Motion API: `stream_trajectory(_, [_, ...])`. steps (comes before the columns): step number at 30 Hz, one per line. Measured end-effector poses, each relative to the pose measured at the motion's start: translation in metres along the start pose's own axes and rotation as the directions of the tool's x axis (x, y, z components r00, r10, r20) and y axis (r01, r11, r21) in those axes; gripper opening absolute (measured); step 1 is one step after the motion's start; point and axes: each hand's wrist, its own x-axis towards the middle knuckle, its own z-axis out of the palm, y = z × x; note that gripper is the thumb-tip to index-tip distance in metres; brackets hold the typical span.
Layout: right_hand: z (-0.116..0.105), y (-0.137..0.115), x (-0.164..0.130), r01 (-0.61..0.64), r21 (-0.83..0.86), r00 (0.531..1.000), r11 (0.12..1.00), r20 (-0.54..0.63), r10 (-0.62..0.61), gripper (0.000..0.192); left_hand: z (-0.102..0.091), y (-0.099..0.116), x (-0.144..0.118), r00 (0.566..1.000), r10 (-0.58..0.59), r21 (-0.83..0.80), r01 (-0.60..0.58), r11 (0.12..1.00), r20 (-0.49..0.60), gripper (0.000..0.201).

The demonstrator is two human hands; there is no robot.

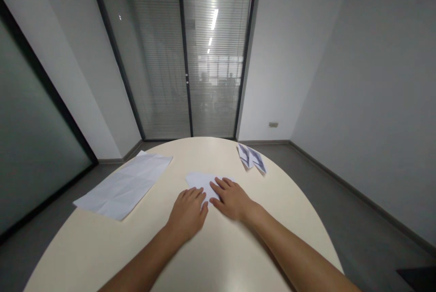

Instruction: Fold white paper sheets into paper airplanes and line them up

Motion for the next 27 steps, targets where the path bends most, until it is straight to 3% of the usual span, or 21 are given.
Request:
stream_trajectory(9, [-0.027,-0.037,-0.016,0.015,-0.207,1.0,0.978,0.022,-0.011,0.042,-0.001,-0.009,0.003,0.997,-0.078,0.061,0.079,0.995,-0.006,0.037])
stream_trajectory(13, [-0.035,-0.044,-0.016,0.075,-0.203,0.994,0.976,0.098,-0.056,0.037,0.006,-0.019,0.002,0.997,-0.07,0.054,0.072,0.996,-0.03,0.038])
stream_trajectory(15, [-0.032,-0.04,-0.013,0.097,-0.153,0.993,0.983,0.079,-0.085,0.033,0.008,-0.023,0.002,0.998,-0.059,0.044,0.061,0.997,-0.037,0.04])
stream_trajectory(16, [-0.029,-0.036,-0.012,0.103,-0.118,0.994,0.988,0.041,-0.098,0.035,0.008,-0.024,0.001,0.997,-0.056,0.035,0.058,0.998,-0.044,0.041])
stream_trajectory(20, [-0.008,-0.014,-0.004,0.184,0.029,0.979,0.983,-0.094,-0.18,0.072,0.005,-0.024,0.002,0.996,-0.064,-0.001,0.064,0.998,-0.064,0.041])
stream_trajectory(23, [0.003,0.0,0.001,0.198,0.117,0.98,0.973,0.011,-0.2,0.073,0.005,-0.021,0.001,0.997,-0.049,0.023,0.051,0.998,-0.064,0.038])
stream_trajectory(27, [0.006,0.007,0.003,0.097,0.163,0.991,0.982,0.077,-0.111,0.08,0.009,-0.012,-0.002,0.997,-0.036,0.038,0.038,0.999,-0.065,0.04])
